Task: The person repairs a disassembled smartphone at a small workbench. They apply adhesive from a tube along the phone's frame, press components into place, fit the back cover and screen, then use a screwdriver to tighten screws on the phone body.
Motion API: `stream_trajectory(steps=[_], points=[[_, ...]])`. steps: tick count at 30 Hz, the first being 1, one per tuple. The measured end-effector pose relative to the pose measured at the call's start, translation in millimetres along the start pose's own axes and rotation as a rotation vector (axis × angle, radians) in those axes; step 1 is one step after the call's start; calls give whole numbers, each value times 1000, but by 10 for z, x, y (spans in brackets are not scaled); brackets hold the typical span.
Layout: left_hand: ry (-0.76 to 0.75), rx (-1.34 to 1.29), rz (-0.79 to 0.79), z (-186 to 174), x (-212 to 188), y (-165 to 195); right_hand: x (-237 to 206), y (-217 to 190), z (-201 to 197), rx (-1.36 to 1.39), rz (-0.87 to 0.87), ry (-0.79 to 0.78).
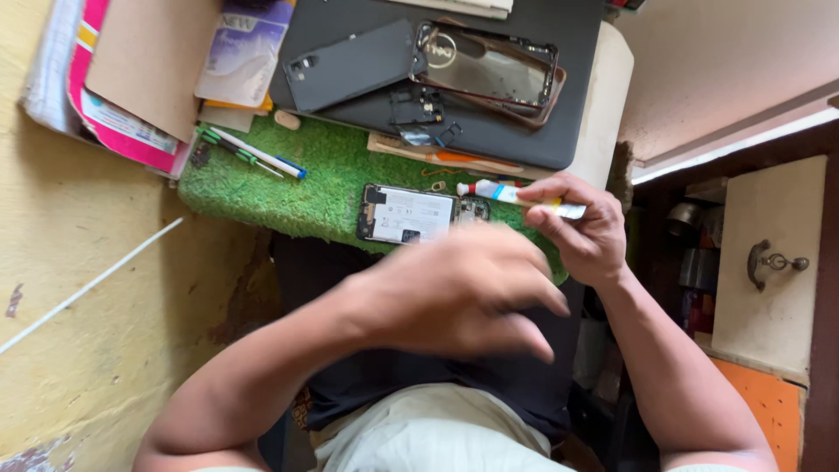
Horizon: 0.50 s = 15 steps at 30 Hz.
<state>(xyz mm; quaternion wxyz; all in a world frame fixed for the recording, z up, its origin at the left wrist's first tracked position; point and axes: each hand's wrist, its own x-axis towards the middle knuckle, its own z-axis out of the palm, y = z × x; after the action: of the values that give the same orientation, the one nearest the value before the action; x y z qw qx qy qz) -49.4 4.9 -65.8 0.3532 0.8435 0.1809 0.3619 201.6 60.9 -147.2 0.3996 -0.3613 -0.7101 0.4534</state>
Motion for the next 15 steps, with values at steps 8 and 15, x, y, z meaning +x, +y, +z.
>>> stream_trajectory(steps=[8, 15], points=[[106, 636, -387, -253, -424, -302, -14, 96, 24, 146, 93, 33], [68, 652, -363, -101, -554, -538, -3, 70, 87, -45, 53, 33]])
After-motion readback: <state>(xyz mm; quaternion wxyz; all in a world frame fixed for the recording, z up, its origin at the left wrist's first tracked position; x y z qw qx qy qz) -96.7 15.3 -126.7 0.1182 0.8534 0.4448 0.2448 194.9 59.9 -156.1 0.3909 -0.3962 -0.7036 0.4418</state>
